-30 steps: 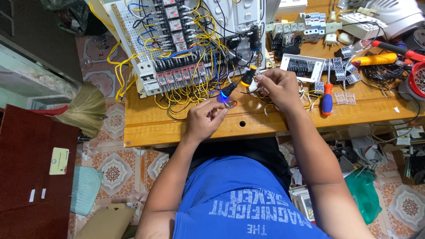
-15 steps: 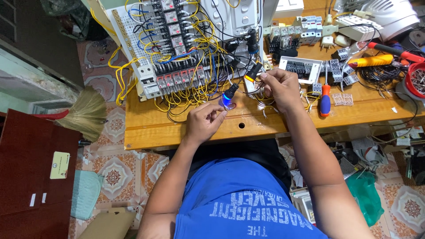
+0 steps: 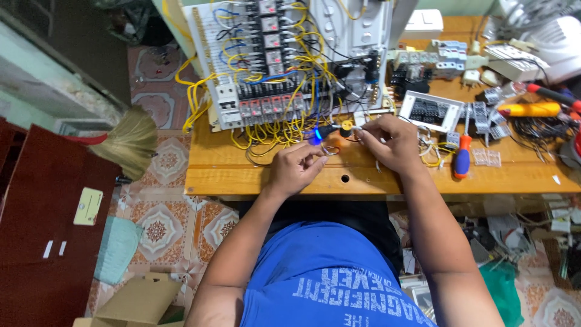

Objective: Testing multiple switches on an electrical panel by flipping them on and off to check circuit functionality.

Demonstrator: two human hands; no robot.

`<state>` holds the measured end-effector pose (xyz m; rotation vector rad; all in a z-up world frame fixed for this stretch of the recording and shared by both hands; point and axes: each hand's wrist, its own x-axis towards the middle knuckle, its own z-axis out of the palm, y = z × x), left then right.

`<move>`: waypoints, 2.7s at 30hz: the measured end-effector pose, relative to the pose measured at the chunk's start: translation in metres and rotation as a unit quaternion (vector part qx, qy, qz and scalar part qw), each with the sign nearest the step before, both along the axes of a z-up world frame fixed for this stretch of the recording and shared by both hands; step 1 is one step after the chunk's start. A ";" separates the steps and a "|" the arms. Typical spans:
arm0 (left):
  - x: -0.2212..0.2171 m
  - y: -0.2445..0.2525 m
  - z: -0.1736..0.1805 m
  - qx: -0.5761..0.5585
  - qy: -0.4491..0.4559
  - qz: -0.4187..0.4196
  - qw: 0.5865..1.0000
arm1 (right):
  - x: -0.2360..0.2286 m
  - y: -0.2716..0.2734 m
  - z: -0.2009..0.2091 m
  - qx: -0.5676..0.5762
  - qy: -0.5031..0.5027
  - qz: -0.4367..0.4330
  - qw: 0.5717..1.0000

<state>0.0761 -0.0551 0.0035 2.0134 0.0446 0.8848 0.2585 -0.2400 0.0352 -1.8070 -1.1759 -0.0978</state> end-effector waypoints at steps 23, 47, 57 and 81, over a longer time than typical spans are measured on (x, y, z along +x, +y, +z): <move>-0.004 0.003 -0.019 0.098 0.045 -0.004 0.994 | 0.045 0.093 0.095 -0.013 -0.340 0.030 0.940; -0.005 0.004 -0.008 0.094 0.099 -0.035 0.990 | 0.038 0.114 0.062 -0.082 -0.320 -0.073 0.941; -0.006 0.003 -0.006 0.096 0.091 -0.039 0.990 | 0.016 0.116 0.072 -0.205 -0.306 -0.108 0.923; -0.004 0.003 -0.006 0.106 0.082 -0.043 0.990 | 0.024 0.129 0.074 -0.201 -0.338 -0.137 0.909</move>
